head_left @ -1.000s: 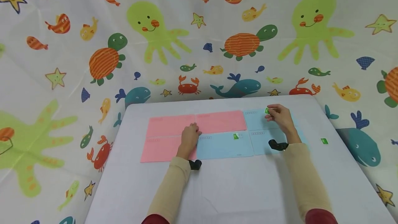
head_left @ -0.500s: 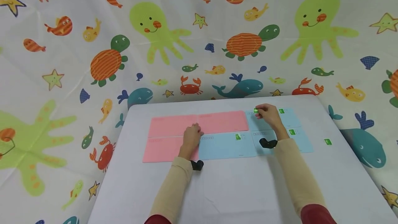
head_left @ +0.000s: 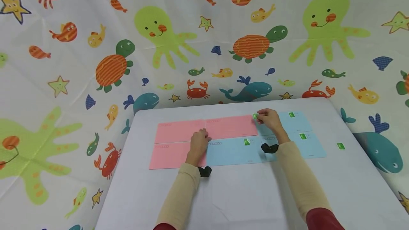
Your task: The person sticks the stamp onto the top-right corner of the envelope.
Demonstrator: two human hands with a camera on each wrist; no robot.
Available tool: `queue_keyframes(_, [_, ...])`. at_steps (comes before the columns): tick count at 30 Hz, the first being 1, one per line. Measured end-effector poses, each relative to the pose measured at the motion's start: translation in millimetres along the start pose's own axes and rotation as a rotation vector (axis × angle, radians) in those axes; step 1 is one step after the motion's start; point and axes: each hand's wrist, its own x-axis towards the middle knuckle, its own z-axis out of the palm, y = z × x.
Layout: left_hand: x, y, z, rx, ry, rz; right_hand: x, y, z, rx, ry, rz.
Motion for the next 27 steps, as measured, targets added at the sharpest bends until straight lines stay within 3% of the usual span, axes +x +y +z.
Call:
queue_keyframes(8, [1.5, 1.0, 0.0, 0.007, -0.019, -0.020, -1, -4, 10.6, -0.023, -0.004, -0.009])
queue_keyframes(21, [-0.1, -0.6, 1.3, 0.007, 0.011, 0.015, 6, -7, 33.5, -0.045, 0.003, 0.035])
queue_keyframes(27, [0.0, -0.2, 1.5, 0.000, 0.005, -0.004, 7, -7, 42.6, -0.075, 0.015, 0.033])
